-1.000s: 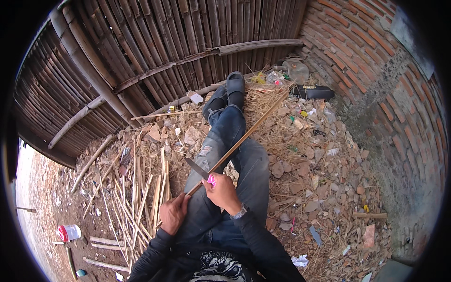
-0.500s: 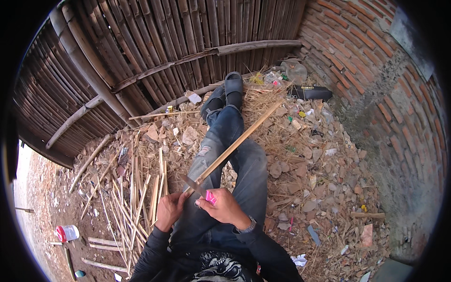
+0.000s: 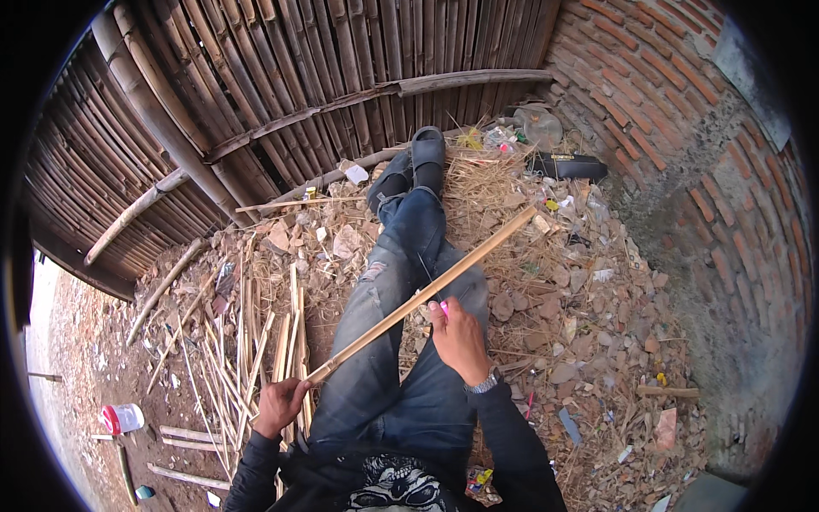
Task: The person is using a small knife to whittle and shape a thin bamboo stick while sitting on the ground, removing outer layers and smoothing the wood.
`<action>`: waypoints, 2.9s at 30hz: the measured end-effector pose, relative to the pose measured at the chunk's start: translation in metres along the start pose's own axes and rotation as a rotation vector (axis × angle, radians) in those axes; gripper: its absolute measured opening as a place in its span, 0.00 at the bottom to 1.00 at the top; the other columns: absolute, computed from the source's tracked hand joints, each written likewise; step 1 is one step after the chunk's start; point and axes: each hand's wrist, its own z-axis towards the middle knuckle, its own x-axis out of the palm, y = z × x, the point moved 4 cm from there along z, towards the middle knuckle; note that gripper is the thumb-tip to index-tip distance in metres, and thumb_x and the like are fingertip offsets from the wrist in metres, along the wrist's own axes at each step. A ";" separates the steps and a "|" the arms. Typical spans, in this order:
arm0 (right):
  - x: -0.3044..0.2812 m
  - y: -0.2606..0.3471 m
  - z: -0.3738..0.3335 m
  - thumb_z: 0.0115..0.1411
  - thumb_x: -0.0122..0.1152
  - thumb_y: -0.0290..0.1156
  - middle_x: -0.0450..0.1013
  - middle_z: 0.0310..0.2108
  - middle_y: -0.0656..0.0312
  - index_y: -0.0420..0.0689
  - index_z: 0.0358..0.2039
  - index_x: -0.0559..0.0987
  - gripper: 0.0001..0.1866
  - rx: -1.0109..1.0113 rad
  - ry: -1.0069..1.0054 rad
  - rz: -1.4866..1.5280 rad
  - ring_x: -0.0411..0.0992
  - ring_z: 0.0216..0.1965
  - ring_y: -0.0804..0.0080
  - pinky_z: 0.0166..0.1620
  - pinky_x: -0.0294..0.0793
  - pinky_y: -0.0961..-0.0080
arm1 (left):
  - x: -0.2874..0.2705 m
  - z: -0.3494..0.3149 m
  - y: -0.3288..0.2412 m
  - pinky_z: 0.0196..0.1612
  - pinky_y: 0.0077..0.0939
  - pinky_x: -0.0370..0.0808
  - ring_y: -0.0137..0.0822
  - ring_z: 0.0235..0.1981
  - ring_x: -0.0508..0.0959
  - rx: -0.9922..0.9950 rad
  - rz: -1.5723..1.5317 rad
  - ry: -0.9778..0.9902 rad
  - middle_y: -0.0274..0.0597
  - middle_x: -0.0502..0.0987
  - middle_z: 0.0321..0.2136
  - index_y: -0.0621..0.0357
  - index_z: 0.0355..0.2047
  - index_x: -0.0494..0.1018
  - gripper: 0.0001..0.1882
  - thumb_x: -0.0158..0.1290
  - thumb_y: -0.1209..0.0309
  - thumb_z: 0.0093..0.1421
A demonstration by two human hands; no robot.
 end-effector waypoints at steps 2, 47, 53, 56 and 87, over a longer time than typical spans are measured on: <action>0.016 0.018 -0.011 0.76 0.48 0.47 0.77 0.24 0.41 0.35 0.37 0.72 0.24 0.002 0.160 -0.140 0.78 0.30 0.36 0.34 0.75 0.43 | -0.005 -0.005 0.009 0.21 0.42 0.71 0.53 0.16 0.77 0.031 0.024 -0.012 0.50 0.75 0.14 0.58 0.23 0.80 0.22 0.61 0.54 0.67; -0.120 -0.205 0.069 0.73 0.49 0.52 0.79 0.27 0.39 0.36 0.31 0.83 0.30 0.318 -0.368 -0.450 0.79 0.33 0.35 0.40 0.78 0.45 | -0.059 -0.067 0.118 0.20 0.45 0.68 0.56 0.13 0.74 0.112 0.153 -0.010 0.51 0.69 0.12 0.56 0.17 0.71 0.22 0.56 0.60 0.67; -0.100 -0.132 0.054 0.74 0.49 0.51 0.74 0.20 0.39 0.35 0.26 0.79 0.31 0.109 -0.393 -0.234 0.76 0.26 0.37 0.32 0.72 0.45 | -0.043 -0.064 0.103 0.18 0.44 0.67 0.56 0.12 0.73 0.041 0.114 -0.027 0.52 0.68 0.10 0.56 0.17 0.70 0.23 0.57 0.60 0.68; -0.034 -0.041 0.016 0.73 0.51 0.52 0.75 0.18 0.43 0.39 0.28 0.80 0.29 -0.103 -0.071 -0.185 0.77 0.24 0.40 0.29 0.73 0.45 | -0.032 -0.048 0.098 0.18 0.45 0.67 0.57 0.13 0.73 0.065 0.129 -0.044 0.52 0.67 0.10 0.56 0.16 0.70 0.24 0.57 0.59 0.68; -0.121 -0.208 0.081 0.73 0.46 0.54 0.80 0.31 0.37 0.35 0.32 0.84 0.32 0.374 -0.256 -0.520 0.80 0.37 0.36 0.42 0.78 0.45 | -0.059 -0.062 0.148 0.19 0.46 0.67 0.53 0.12 0.72 0.189 0.314 -0.103 0.48 0.68 0.10 0.53 0.18 0.67 0.19 0.57 0.65 0.66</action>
